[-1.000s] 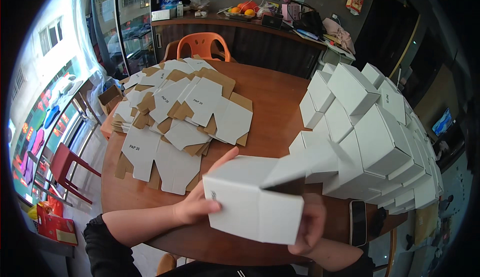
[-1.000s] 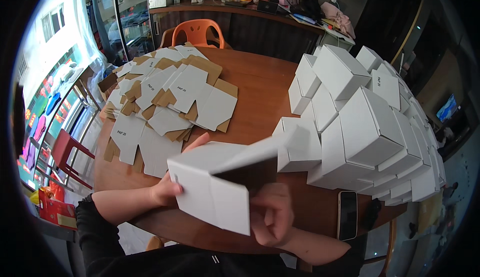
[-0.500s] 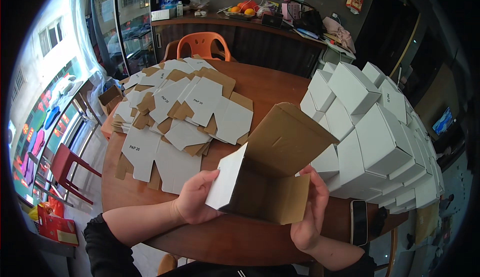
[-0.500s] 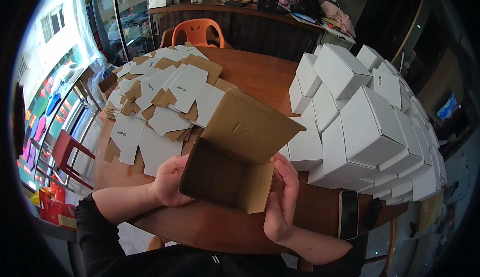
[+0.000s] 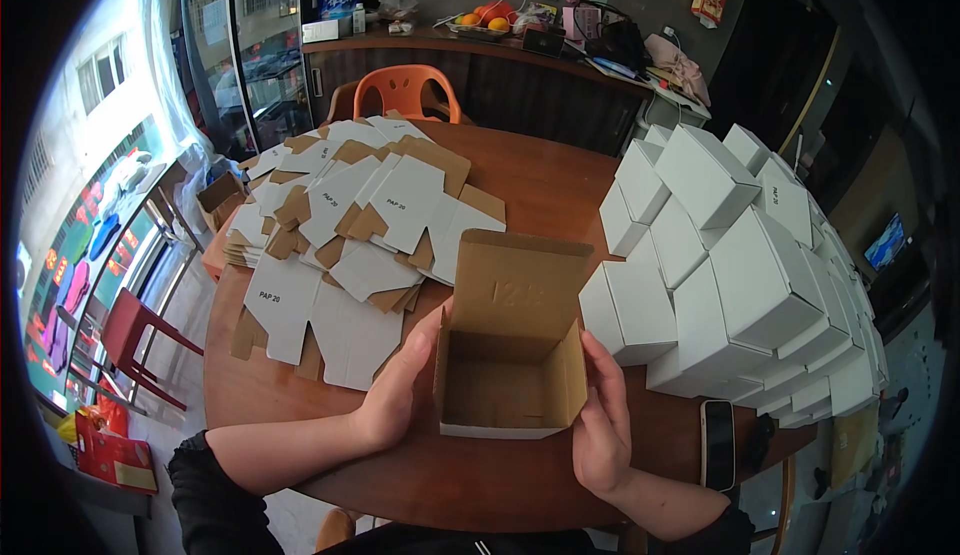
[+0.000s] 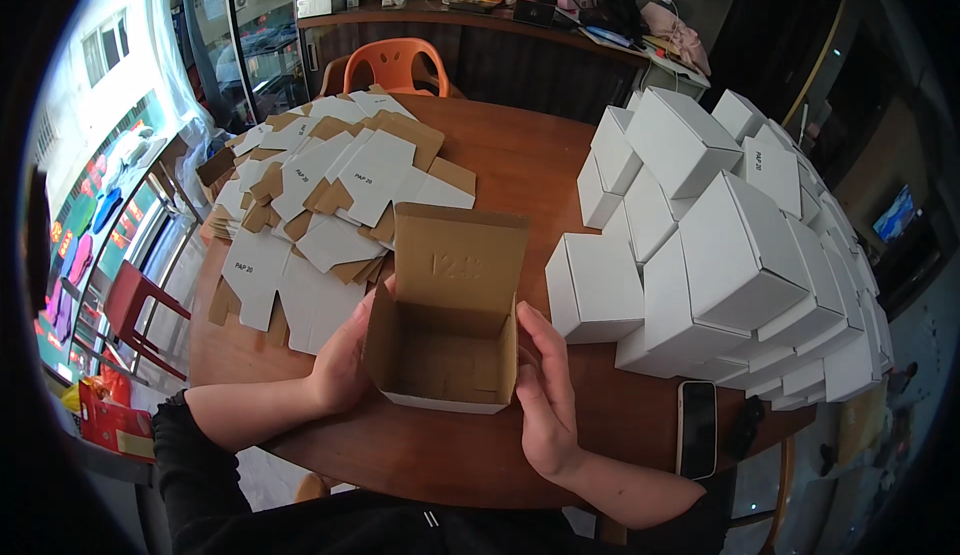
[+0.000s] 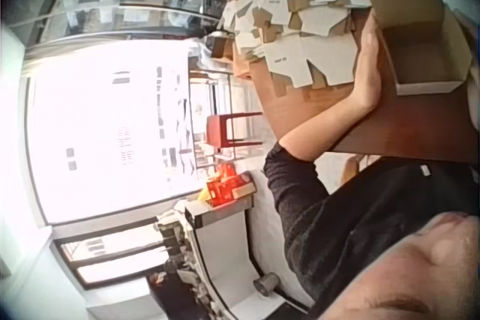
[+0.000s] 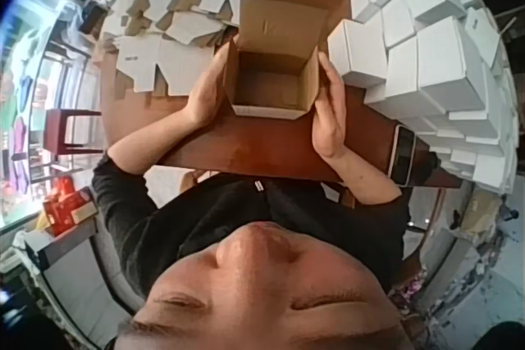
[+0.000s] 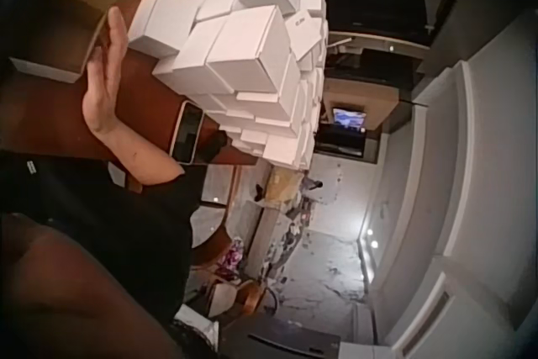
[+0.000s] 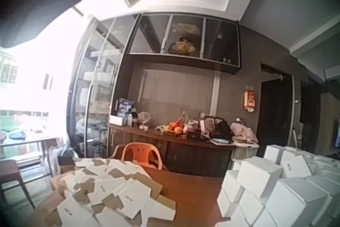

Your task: The person assembles small white cardboard boxes from flat pre-cut pieces. They fold the cardboard along pre-scored lines, tuck the flaps into slots to form the box structure, and stack the completed boxes on the table. The process is repeated for multiple units.

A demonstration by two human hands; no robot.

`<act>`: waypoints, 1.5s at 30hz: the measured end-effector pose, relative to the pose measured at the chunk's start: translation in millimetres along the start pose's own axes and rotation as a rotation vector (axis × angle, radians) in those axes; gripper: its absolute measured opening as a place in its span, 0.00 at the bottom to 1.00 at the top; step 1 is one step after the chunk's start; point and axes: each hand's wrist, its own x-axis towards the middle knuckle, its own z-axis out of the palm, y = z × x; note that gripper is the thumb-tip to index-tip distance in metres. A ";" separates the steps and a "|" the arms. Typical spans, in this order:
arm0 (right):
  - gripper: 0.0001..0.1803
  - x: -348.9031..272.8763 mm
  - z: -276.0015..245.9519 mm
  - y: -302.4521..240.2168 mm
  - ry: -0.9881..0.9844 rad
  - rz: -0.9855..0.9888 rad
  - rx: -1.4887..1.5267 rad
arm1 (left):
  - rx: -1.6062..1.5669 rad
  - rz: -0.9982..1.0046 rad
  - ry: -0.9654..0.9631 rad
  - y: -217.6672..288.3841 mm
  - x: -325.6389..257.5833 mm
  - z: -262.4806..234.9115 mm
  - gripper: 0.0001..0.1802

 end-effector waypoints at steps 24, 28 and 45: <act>0.37 0.7 2.2 9.5 0.117 0.314 0.222 | 0.228 -0.135 -0.075 -1.3 -9.1 3.0 0.44; 0.41 2.6 5.0 6.8 0.112 0.313 0.184 | 0.231 -0.112 -0.082 -5.8 -8.5 -1.0 0.44; 0.33 9.4 -2.1 4.4 0.079 0.343 0.282 | 0.172 -0.048 -0.021 -2.4 -7.4 2.0 0.36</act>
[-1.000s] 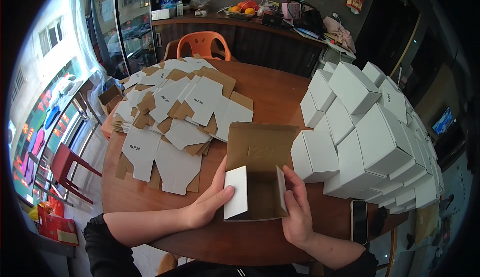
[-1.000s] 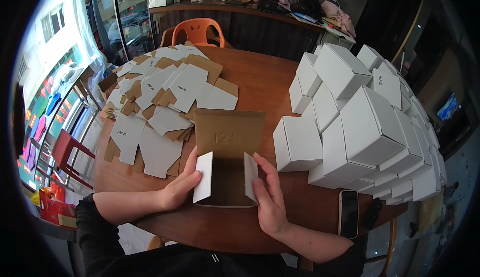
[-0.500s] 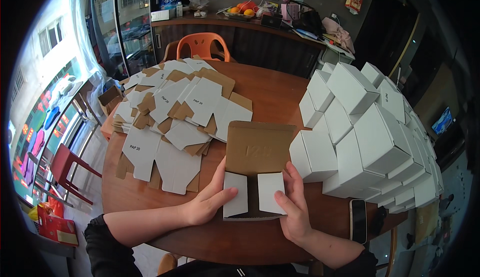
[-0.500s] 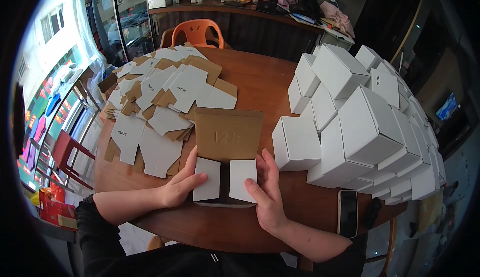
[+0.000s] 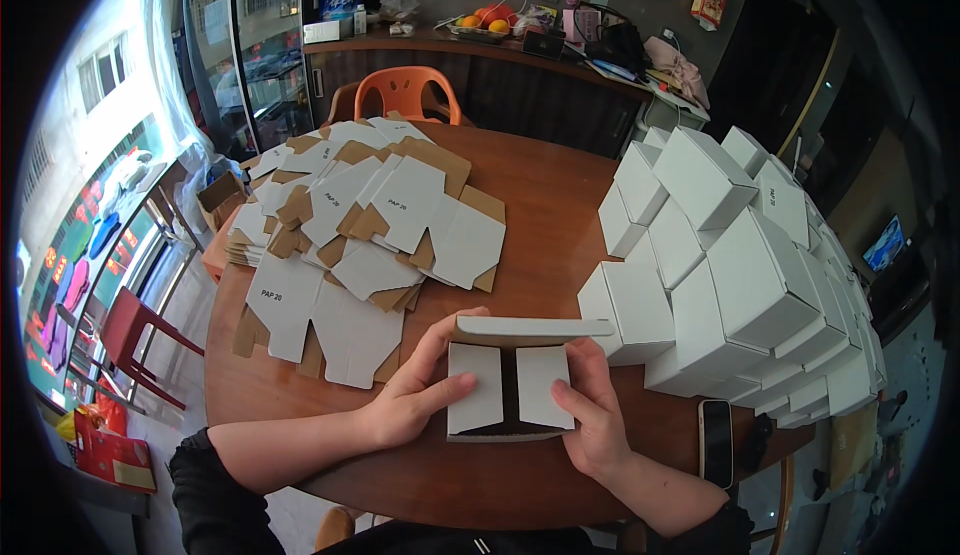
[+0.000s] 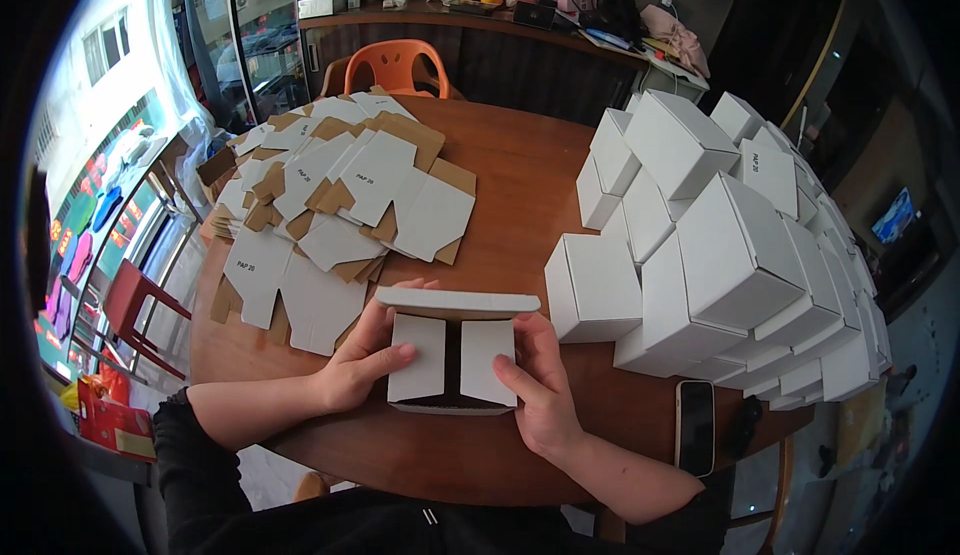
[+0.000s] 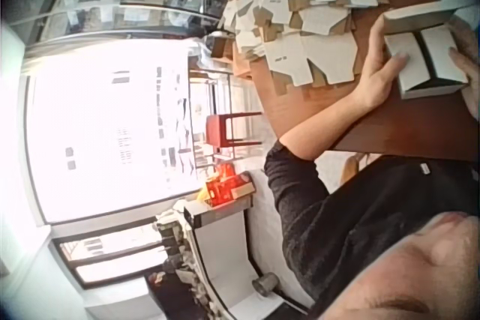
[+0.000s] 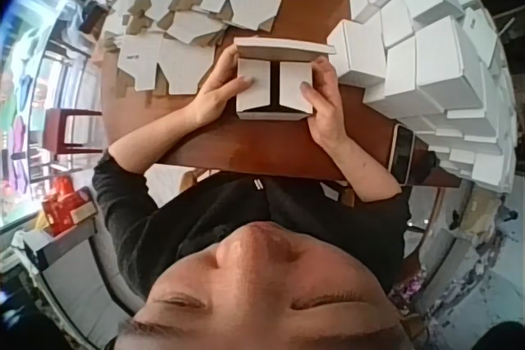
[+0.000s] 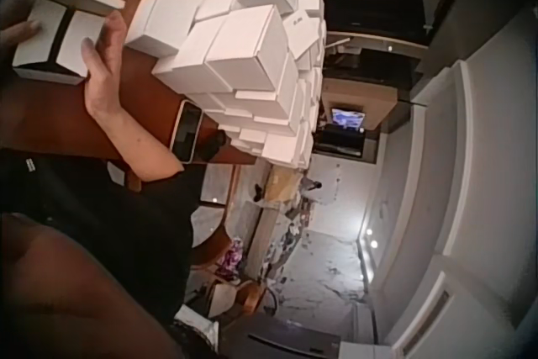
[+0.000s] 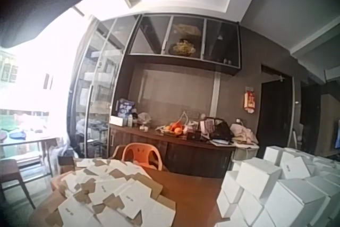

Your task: The person assembles small white cardboard boxes from flat pre-cut pieces. They fold the cardboard along pre-scored lines, tuck the flaps into slots to form the box structure, and stack the completed boxes on the table. The process is repeated for multiple units.

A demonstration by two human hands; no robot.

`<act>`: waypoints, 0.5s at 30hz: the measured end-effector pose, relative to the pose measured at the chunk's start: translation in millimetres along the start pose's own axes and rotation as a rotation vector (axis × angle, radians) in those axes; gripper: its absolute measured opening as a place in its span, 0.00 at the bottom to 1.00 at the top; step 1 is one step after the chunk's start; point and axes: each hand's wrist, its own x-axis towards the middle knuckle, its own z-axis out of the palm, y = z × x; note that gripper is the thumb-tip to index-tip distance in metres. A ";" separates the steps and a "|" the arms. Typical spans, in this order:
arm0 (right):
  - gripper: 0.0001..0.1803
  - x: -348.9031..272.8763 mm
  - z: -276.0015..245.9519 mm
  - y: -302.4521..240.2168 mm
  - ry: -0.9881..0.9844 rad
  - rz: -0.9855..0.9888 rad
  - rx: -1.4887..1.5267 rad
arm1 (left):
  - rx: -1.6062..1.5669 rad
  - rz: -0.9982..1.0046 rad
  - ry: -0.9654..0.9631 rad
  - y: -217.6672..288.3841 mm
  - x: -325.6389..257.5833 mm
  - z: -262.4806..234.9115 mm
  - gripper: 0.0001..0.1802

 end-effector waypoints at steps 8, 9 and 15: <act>0.24 2.3 -3.8 0.7 -0.003 0.044 0.144 | 0.153 0.067 -0.056 -7.6 -1.7 -14.2 0.19; 0.23 2.4 -2.9 -0.5 0.018 0.058 0.134 | 0.149 0.062 -0.051 -7.1 -1.5 -14.0 0.19; 0.31 4.7 -4.2 -1.5 0.153 -0.037 0.265 | 0.130 0.060 -0.040 -7.4 -0.8 -14.5 0.19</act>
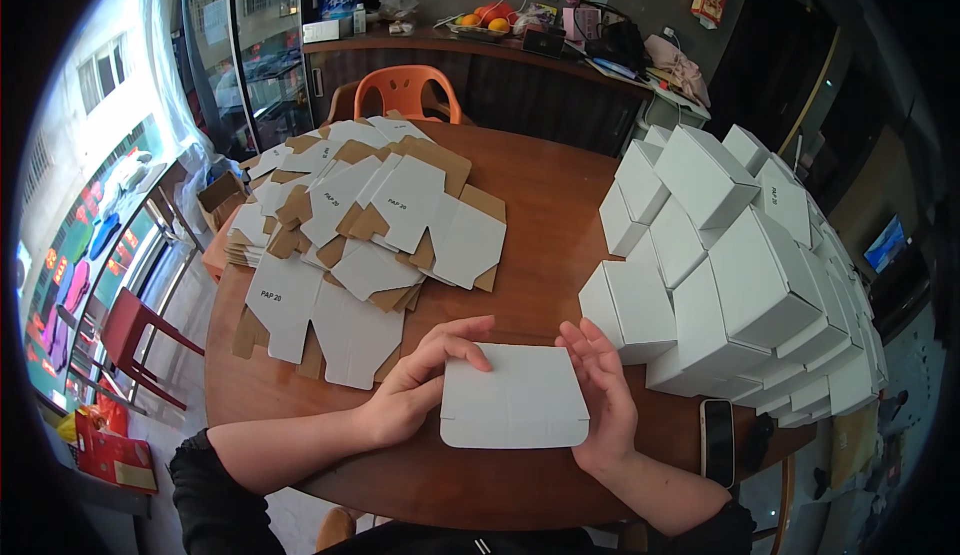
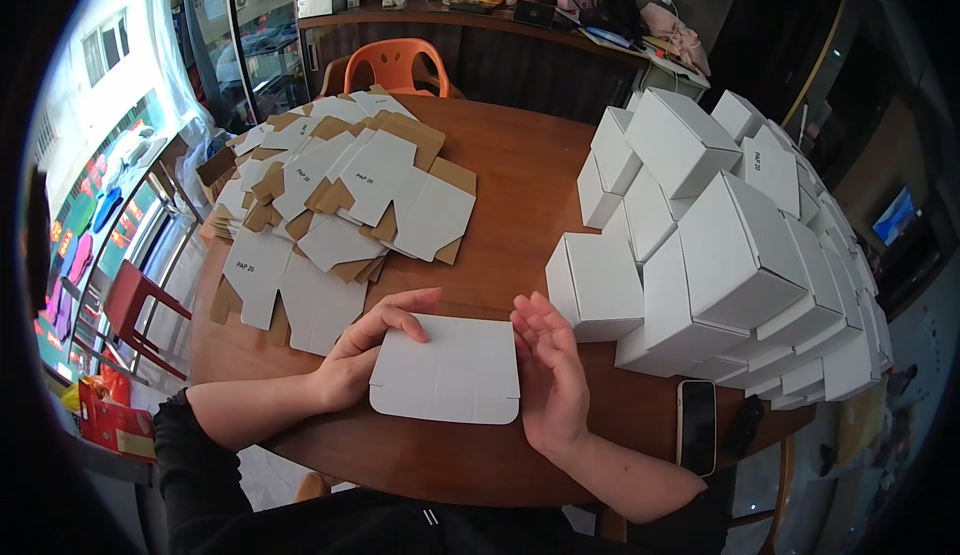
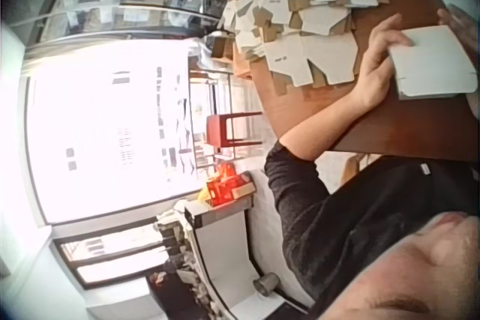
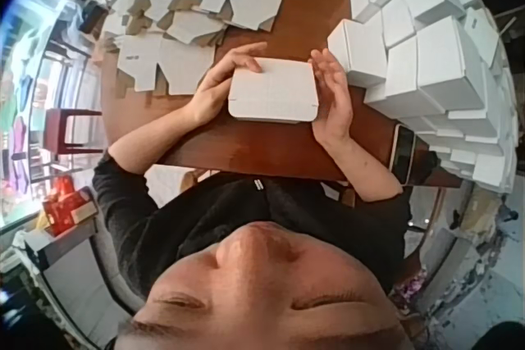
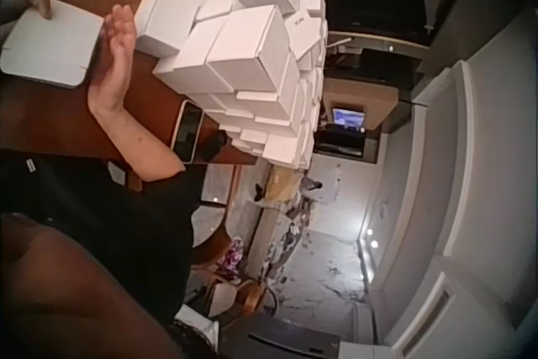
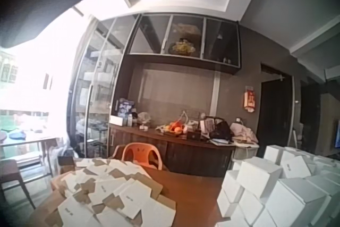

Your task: The person assembles small white cardboard boxes from flat pre-cut pieces. They fold the cardboard along pre-scored lines, tuck the flaps into slots to form the box structure, and stack the completed boxes on the table. The process is repeated for multiple units.

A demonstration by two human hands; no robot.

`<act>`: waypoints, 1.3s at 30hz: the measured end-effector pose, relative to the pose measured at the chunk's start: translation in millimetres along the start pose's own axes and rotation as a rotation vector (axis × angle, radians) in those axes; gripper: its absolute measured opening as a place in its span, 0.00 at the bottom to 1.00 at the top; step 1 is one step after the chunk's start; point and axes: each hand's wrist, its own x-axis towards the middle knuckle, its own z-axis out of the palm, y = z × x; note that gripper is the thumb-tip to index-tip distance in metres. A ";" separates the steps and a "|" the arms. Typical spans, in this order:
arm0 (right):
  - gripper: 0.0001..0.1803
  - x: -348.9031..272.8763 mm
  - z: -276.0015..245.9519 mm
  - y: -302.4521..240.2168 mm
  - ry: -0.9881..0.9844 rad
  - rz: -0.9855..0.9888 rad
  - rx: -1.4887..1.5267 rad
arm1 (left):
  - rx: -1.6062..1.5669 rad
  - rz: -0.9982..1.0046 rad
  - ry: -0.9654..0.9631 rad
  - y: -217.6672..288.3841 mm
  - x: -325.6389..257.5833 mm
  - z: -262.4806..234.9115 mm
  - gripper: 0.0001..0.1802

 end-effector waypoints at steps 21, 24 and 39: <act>0.12 4.4 -6.1 -2.5 0.065 -0.019 -0.113 | 0.035 0.012 -0.054 -1.4 -1.2 -5.7 0.26; 0.09 5.7 -18.1 -1.4 0.069 0.127 0.021 | 0.016 0.061 -0.054 -3.4 -1.4 -5.0 0.31; 0.09 6.6 -11.3 0.0 0.134 0.180 0.020 | 0.451 0.222 -0.040 6.3 -3.5 -3.4 0.40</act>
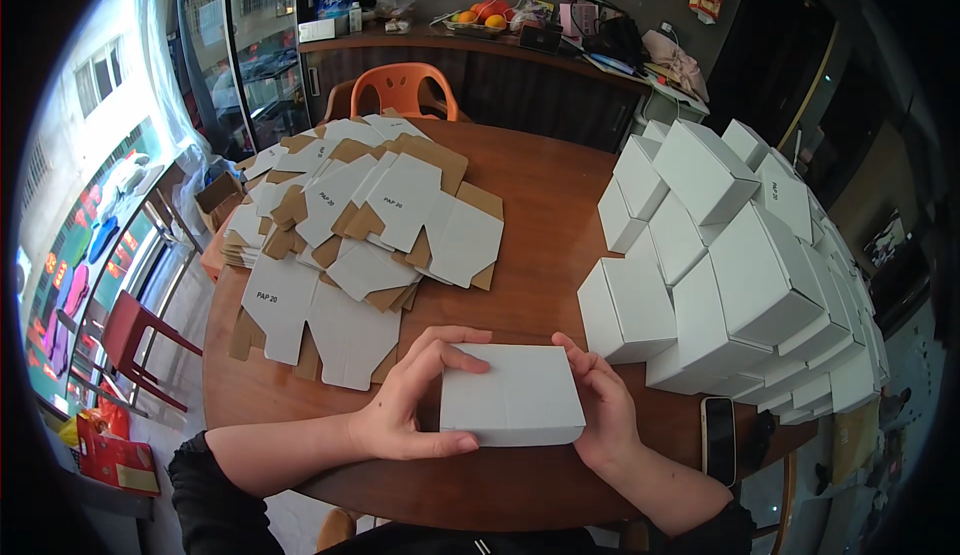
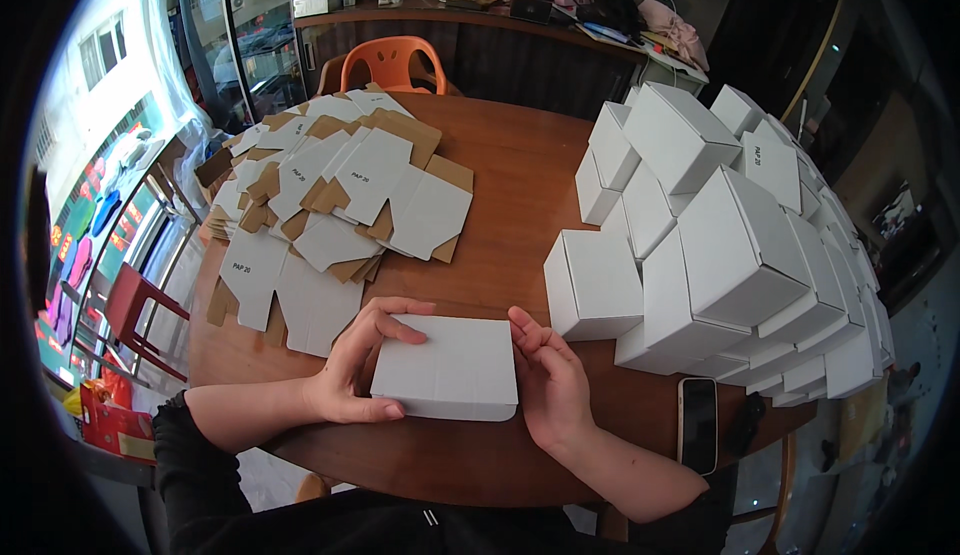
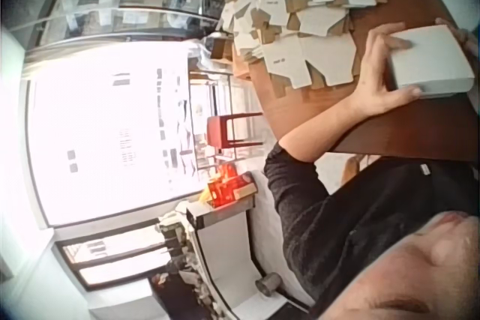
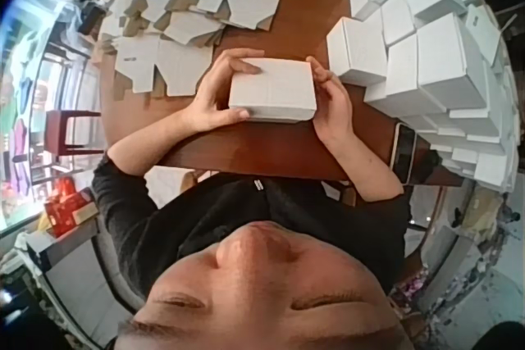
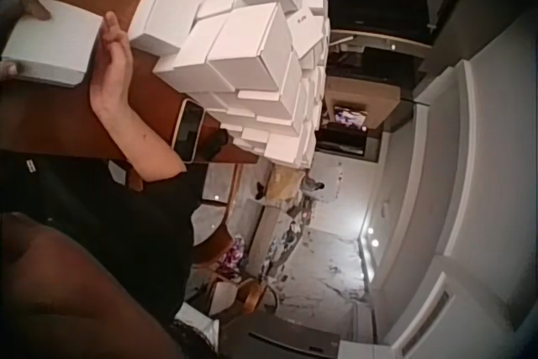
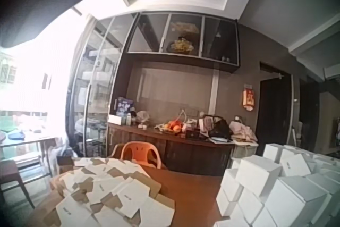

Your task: The person assembles small white cardboard boxes from flat pre-cut pieces. They fold the cardboard along pre-scored lines, tuck the flaps into slots to form the box structure, and stack the completed boxes on the table. The process is repeated for multiple units.

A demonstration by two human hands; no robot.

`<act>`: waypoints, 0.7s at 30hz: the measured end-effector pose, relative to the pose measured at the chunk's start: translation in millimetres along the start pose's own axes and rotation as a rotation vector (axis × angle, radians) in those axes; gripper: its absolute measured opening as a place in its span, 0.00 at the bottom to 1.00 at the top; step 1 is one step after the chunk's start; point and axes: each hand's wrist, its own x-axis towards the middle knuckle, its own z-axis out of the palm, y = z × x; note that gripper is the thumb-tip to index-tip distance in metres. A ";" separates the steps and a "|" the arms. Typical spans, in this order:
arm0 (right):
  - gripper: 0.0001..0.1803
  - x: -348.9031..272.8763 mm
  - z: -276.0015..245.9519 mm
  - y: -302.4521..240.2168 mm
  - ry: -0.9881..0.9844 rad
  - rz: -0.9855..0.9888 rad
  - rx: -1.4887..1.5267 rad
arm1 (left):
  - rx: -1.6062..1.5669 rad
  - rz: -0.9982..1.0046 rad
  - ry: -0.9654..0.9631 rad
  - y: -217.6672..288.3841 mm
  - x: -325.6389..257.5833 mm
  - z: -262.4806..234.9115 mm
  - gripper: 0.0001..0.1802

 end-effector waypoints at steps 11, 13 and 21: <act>0.08 -3.8 1.1 -2.6 -0.051 -0.115 0.023 | 0.198 0.117 0.037 3.5 7.4 -3.6 0.37; 0.08 -5.1 6.0 -5.7 -0.043 -0.202 -0.016 | 0.201 0.129 0.035 3.1 7.4 -2.6 0.37; 0.07 4.9 -14.1 -1.4 0.030 -0.006 0.018 | 0.213 0.144 0.025 8.6 10.8 -4.0 0.40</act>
